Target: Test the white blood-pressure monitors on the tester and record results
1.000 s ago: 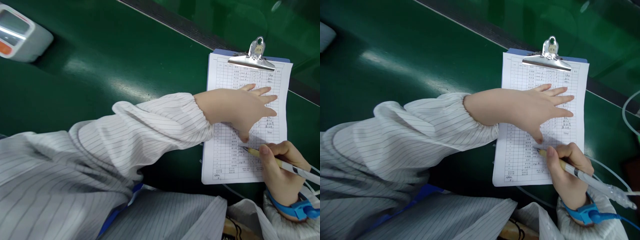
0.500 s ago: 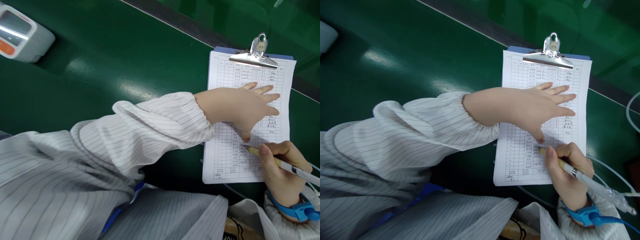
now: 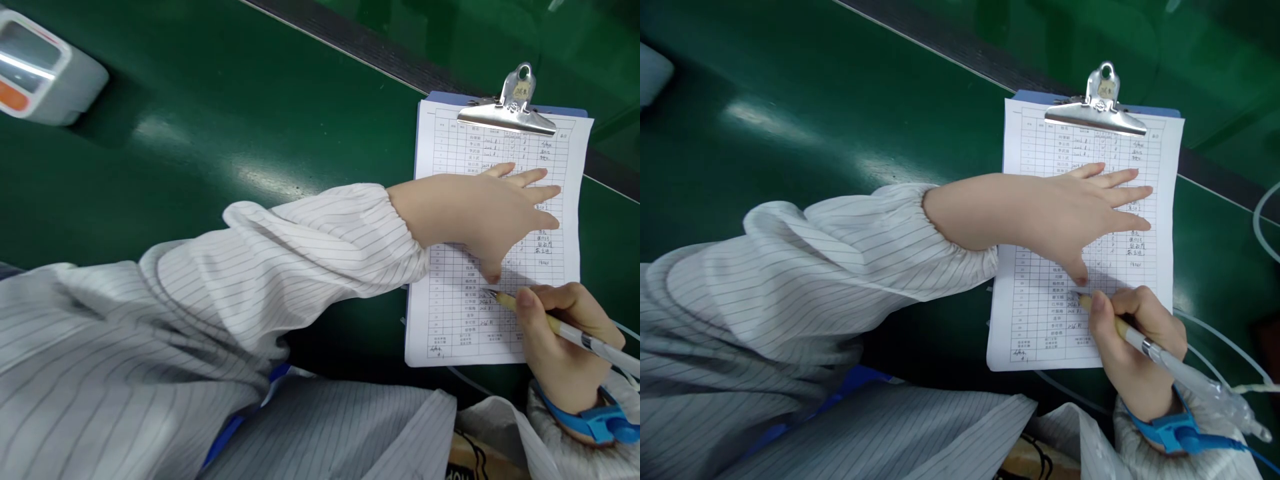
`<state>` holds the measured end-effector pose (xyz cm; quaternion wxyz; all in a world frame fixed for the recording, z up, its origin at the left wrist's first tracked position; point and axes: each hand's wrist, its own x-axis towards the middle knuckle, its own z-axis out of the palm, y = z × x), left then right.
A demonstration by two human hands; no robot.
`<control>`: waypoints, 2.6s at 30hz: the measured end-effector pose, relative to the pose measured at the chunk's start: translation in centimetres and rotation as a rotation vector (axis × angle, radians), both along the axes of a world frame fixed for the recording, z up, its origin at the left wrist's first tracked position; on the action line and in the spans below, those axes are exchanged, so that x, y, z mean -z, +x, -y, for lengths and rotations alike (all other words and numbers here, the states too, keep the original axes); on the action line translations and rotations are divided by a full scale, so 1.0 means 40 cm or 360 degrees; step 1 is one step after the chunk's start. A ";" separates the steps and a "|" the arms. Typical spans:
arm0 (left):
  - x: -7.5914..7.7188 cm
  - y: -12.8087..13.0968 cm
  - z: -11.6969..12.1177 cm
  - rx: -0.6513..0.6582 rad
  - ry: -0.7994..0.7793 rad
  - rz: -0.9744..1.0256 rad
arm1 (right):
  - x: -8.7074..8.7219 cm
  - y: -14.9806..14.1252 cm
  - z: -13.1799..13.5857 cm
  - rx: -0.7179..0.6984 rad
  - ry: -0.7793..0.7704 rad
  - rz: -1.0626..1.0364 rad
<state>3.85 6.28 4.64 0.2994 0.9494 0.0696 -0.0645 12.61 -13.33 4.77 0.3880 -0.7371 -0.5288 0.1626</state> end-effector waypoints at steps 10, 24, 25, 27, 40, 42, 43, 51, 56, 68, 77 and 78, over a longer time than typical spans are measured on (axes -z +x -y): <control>-0.009 0.004 0.002 0.0054 0.0102 -0.0091 | -0.004 -0.002 0.004 0.0047 -0.0081 0.0030; 0.014 0.005 0.002 0.0001 0.0035 0.0014 | -0.003 0.007 -0.002 -0.0021 0.0031 0.0056; 0.016 0.004 0.001 0.0006 0.0039 0.0019 | -0.003 0.009 -0.003 -0.0034 0.0048 0.0056; 0.020 0.003 0.000 0.0018 0.0052 0.0031 | -0.002 0.011 -0.005 -0.0026 0.0055 0.0057; -0.030 0.001 0.003 0.0228 0.0243 -0.0268 | -0.006 0.016 -0.004 0.0070 0.0057 -0.0001; -0.022 -0.002 0.000 0.0219 0.0210 -0.0158 | -0.006 0.016 -0.005 0.0059 0.0052 -0.0004; -0.015 -0.003 -0.002 0.0210 0.0191 -0.0105 | -0.007 0.015 -0.006 0.0056 0.0041 -0.0003; 0.016 -0.005 -0.008 0.0181 0.0083 0.0073 | -0.009 0.017 -0.008 0.0010 0.0059 0.0035; 0.006 -0.006 -0.006 0.0203 0.0123 0.0002 | -0.009 0.018 -0.006 0.0015 -0.0001 0.0003; 0.000 -0.009 -0.007 0.0233 0.0092 0.0001 | -0.005 0.020 -0.005 0.0068 0.0081 0.0030; 0.011 -0.009 -0.009 0.0223 0.0086 0.0039 | -0.011 0.016 -0.007 0.0091 0.0000 0.0039; 0.012 -0.010 -0.010 0.0226 0.0088 0.0046 | -0.011 0.018 -0.007 0.0084 0.0005 0.0035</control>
